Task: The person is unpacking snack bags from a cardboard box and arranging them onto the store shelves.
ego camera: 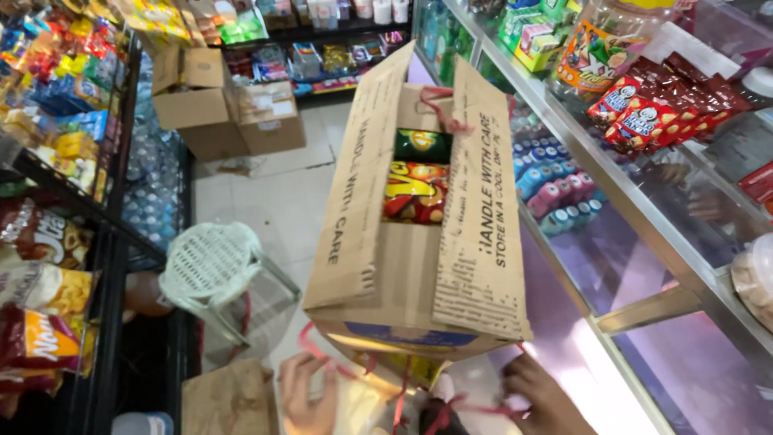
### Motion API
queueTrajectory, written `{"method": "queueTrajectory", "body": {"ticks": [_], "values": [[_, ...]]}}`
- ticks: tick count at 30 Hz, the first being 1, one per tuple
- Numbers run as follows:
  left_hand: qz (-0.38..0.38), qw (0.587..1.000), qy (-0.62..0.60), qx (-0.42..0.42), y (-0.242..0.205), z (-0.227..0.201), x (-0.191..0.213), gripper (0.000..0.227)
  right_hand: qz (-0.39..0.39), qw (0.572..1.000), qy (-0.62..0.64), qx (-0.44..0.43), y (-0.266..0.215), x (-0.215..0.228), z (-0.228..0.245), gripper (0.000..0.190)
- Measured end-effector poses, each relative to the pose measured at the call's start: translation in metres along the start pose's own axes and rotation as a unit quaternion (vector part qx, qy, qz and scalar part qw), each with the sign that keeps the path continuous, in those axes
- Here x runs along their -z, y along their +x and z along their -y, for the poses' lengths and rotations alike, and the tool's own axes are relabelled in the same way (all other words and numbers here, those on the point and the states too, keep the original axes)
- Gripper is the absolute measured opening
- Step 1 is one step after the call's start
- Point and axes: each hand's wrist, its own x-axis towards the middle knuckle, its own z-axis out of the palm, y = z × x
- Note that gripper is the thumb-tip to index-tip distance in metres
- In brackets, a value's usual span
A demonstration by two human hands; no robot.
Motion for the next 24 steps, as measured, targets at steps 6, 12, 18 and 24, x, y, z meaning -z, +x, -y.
{"method": "queueTrajectory", "body": {"ticks": [6, 12, 18, 24], "values": [[0.058, 0.987, -0.070, -0.133, 0.068, -0.081, -0.027, 0.017, 0.251, 0.954, 0.123, -0.111, 0.105, 0.102, 0.130, 0.053], [0.213, 0.976, -0.008, -0.041, 0.114, -0.096, -0.073, 0.040, 0.134, 0.947, 0.289, -0.039, 0.155, 0.071, 0.182, 0.047], [0.153, 0.987, -0.041, -0.003, 0.170, -0.099, -0.036, 0.073, -0.047, 0.997, -0.040, 0.055, 0.156, 0.032, 0.169, 0.080], [0.180, 0.968, -0.158, 0.080, 0.193, -0.086, -0.031, 0.079, -0.208, 0.973, -0.044, -0.086, 0.141, 0.077, 0.141, 0.082]]}}
